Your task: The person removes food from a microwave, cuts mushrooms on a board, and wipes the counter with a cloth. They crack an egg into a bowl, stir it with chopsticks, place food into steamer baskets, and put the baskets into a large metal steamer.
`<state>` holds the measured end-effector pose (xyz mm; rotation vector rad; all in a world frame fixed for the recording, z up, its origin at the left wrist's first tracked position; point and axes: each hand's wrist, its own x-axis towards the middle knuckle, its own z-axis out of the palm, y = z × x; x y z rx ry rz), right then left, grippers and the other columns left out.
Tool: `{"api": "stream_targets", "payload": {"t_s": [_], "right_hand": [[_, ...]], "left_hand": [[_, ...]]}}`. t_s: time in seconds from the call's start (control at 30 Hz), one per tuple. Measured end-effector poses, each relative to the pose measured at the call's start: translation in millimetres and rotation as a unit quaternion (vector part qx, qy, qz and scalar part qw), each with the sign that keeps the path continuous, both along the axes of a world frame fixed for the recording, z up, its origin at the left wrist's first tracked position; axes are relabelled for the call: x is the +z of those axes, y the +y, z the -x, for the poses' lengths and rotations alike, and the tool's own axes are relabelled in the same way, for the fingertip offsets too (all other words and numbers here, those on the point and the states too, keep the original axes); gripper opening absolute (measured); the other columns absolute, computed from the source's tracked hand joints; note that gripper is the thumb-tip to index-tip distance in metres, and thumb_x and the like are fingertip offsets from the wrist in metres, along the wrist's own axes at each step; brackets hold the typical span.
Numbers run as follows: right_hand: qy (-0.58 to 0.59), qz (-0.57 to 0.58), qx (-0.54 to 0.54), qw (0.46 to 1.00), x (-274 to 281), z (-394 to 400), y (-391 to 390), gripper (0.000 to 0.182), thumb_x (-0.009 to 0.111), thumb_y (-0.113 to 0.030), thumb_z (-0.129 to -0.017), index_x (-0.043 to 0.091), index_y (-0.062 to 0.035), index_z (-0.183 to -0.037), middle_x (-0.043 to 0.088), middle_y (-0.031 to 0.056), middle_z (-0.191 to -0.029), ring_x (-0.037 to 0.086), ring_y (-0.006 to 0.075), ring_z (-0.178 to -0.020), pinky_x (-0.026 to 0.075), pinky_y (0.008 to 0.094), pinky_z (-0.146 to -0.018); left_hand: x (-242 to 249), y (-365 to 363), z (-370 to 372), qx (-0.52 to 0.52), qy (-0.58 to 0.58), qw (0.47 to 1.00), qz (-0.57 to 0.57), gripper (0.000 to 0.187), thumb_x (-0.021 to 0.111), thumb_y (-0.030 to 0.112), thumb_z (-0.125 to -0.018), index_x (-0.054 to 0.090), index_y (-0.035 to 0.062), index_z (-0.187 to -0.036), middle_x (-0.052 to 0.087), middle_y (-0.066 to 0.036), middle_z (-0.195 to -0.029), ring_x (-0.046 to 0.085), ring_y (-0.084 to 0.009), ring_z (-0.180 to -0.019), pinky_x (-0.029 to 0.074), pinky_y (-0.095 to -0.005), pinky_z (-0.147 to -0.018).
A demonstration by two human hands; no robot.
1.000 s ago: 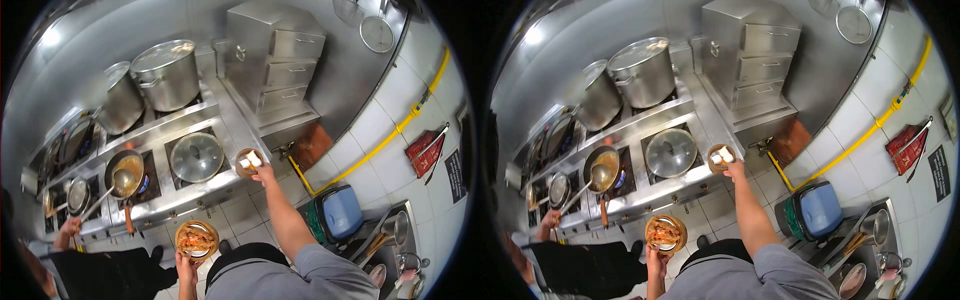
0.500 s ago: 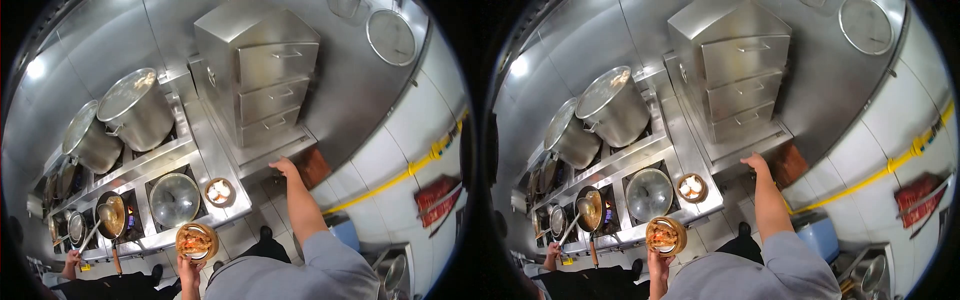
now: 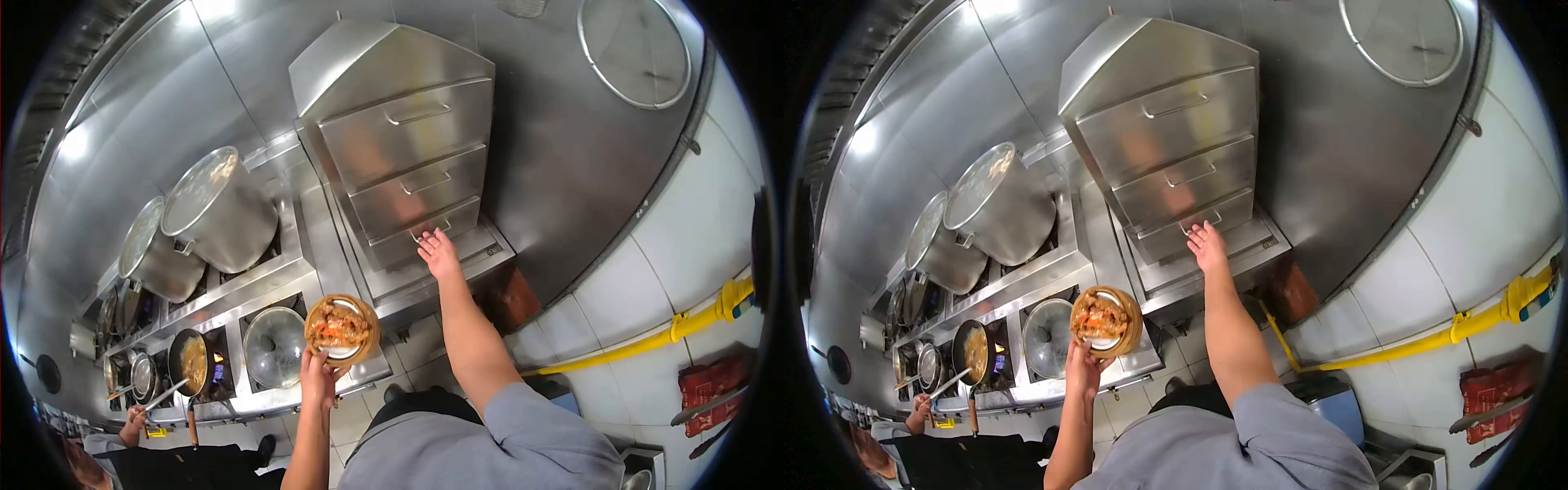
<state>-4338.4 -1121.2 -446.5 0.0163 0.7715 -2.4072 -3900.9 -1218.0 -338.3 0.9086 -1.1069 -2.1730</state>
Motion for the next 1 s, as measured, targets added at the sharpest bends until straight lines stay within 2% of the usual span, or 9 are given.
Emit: {"api": "stream_targets", "payload": {"t_s": [0.07,0.3,0.6,0.67,0.77,0.83,0.87,0.93,1.0], "right_hand": [[-0.045,-0.074,-0.026,0.996,3.1,-7.2,9.7,0.029,0.059,-0.039,-0.106,0.055,-0.0105,-0.112,0.066,0.0092,-0.108,0.066,0.0290,-0.105,0.055,0.0470,-0.093],[0.022,-0.101,0.007,0.995,3.8,-98.8,136.8,0.024,0.052,-0.035,-0.110,0.053,-0.0104,-0.110,0.068,0.0108,-0.099,0.067,0.0252,-0.087,0.057,0.0425,-0.085],[0.022,-0.242,0.062,0.968,37.0,-167.9,240.5,0.027,0.049,-0.033,-0.111,0.056,-0.0074,-0.107,0.072,0.0135,-0.102,0.068,0.0216,-0.083,0.056,0.0377,-0.079],[0.135,-0.466,0.299,0.822,54.2,-150.8,262.1,0.023,0.055,-0.026,-0.108,0.063,-0.0061,-0.103,0.073,0.0114,-0.097,0.069,0.0185,-0.078,0.057,0.0330,-0.072],[0.277,-0.476,0.250,0.797,107.3,-125.3,252.2,0.025,0.059,-0.027,-0.106,0.068,-0.0044,-0.100,0.074,0.0051,-0.093,0.066,0.0108,-0.075,0.054,0.0302,-0.071],[0.372,-0.498,0.181,0.763,132.0,-97.5,209.9,0.023,0.061,-0.024,-0.104,0.068,-0.0030,-0.110,0.074,0.0060,-0.098,0.068,0.0139,-0.083,0.055,0.0316,-0.076],[0.441,-0.548,0.142,0.697,137.1,-81.9,182.6,0.031,0.063,-0.027,-0.102,0.067,-0.0020,-0.120,0.073,0.0130,-0.109,0.070,0.0227,-0.100,0.055,0.0359,-0.088],[0.448,-0.563,0.117,0.685,98.1,-34.6,120.1,0.045,0.065,-0.032,-0.099,0.063,-0.0024,-0.132,0.069,0.0208,-0.125,0.066,0.0318,-0.118,0.051,0.0422,-0.101],[0.483,-0.615,0.150,0.605,59.6,7.4,59.0,0.055,0.065,-0.040,-0.098,0.059,-0.0059,-0.141,0.063,0.0236,-0.137,0.061,0.0340,-0.129,0.048,0.0465,-0.107]], "left_hand": [[-6.8,-18.2,22.6,-0.021,0.012,1.000,0.016,0.042,0.055,0.014,-0.098,0.046,0.0090,-0.139,0.064,-0.011,-0.122,0.071,-0.0238,-0.098,0.067,-0.0410,-0.073],[-25.8,-56.0,79.2,-0.091,-0.029,0.995,0.004,0.045,0.059,0.021,-0.099,0.047,0.0056,-0.139,0.062,-0.013,-0.117,0.072,-0.0297,-0.095,0.066,-0.0361,-0.069],[-71.7,-34.3,141.8,-0.222,-0.119,0.968,-0.004,0.058,0.067,0.020,-0.094,0.047,0.0019,-0.145,0.067,-0.011,-0.108,0.070,-0.0218,-0.078,0.065,-0.0355,-0.067],[-75.0,-28.3,137.1,-0.235,-0.140,0.962,0.010,0.063,0.068,0.020,-0.092,0.045,0.0023,-0.148,0.067,-0.011,-0.107,0.071,-0.0210,-0.078,0.065,-0.0358,-0.069],[-72.2,-22.2,118.0,-0.197,-0.145,0.970,0.009,0.065,0.067,0.018,-0.092,0.044,0.0024,-0.150,0.068,-0.012,-0.105,0.071,-0.0209,-0.079,0.065,-0.0360,-0.070],[-68.6,-19.6,106.8,-0.191,-0.115,0.975,0.006,0.064,0.067,0.018,-0.092,0.044,0.0022,-0.150,0.067,-0.012,-0.106,0.072,-0.0209,-0.080,0.065,-0.0364,-0.071],[-66.9,-20.3,103.6,-0.165,-0.117,0.979,0.002,0.064,0.067,0.018,-0.092,0.043,0.0025,-0.150,0.067,-0.013,-0.108,0.072,-0.0210,-0.080,0.065,-0.0366,-0.071],[-74.1,-27.3,98.0,-0.132,-0.116,0.984,-0.009,0.066,0.068,0.022,-0.093,0.042,0.0043,-0.151,0.068,-0.015,-0.114,0.073,-0.0213,-0.083,0.065,-0.0371,-0.071],[-88.6,-31.5,95.1,-0.119,-0.110,0.987,-0.009,0.068,0.068,0.022,-0.093,0.040,0.0056,-0.153,0.068,-0.016,-0.114,0.073,-0.0210,-0.084,0.065,-0.0372,-0.070]]}}
